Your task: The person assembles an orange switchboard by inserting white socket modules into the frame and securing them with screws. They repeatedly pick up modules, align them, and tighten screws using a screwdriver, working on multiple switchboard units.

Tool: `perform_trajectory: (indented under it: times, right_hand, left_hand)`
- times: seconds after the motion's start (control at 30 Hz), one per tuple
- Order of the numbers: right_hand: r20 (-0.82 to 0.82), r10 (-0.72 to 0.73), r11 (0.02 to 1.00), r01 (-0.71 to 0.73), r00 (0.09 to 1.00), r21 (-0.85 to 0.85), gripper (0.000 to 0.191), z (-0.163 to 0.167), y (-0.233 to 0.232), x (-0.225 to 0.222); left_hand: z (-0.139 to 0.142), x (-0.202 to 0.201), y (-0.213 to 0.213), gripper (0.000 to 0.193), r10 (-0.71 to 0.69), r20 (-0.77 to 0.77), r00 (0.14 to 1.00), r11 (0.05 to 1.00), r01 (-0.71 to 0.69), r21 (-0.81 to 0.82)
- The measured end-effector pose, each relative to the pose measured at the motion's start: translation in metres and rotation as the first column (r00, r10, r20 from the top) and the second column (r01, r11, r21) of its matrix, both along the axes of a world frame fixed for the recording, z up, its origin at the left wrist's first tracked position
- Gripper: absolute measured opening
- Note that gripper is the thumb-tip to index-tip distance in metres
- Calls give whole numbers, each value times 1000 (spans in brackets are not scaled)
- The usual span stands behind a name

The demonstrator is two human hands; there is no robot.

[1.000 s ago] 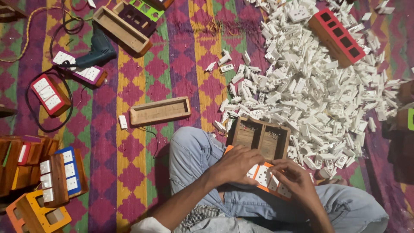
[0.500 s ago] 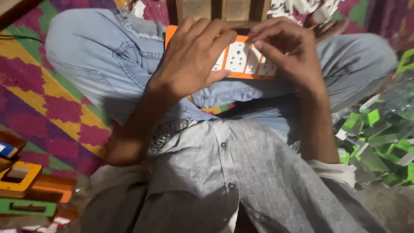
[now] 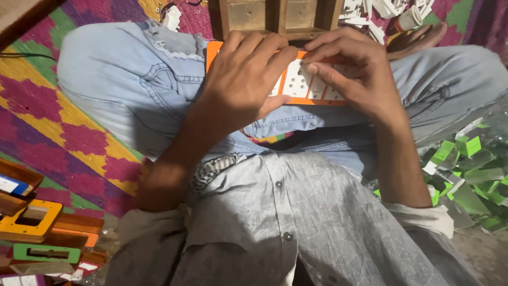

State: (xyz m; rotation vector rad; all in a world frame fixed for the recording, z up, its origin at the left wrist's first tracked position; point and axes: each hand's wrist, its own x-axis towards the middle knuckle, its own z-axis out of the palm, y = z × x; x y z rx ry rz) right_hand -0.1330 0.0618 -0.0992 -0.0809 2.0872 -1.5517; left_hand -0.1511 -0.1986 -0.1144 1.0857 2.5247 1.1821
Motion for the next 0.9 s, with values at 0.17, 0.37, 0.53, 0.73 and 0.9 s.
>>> perform_trajectory:
  times: [0.17,0.37,0.53,0.73,0.9]
  right_hand:
    - [-35,17,999,-16,999,40,15,9,-3,10]
    - [-68,35,996,-29,997,82,15,19,-6,22]
    - [-37,16,999,-15,999,33,15,24,-4,25]
    - [15,-76,995,77,997,-68,10,17,4,25]
    - [58,-113,986,119,992,-115,8,16,12,22]
  left_hand:
    - [8,11,2,66,-12,-12,1000,1000,12,-19]
    - [11,24,6,63,-9,-39,999,998,6,-59]
    - [16,27,6,63,-19,-24,1000,999,18,-37]
    - [18,25,5,63,-27,-6,1000,999,27,-39]
    - [20,21,5,63,-34,17,999,999,34,-2]
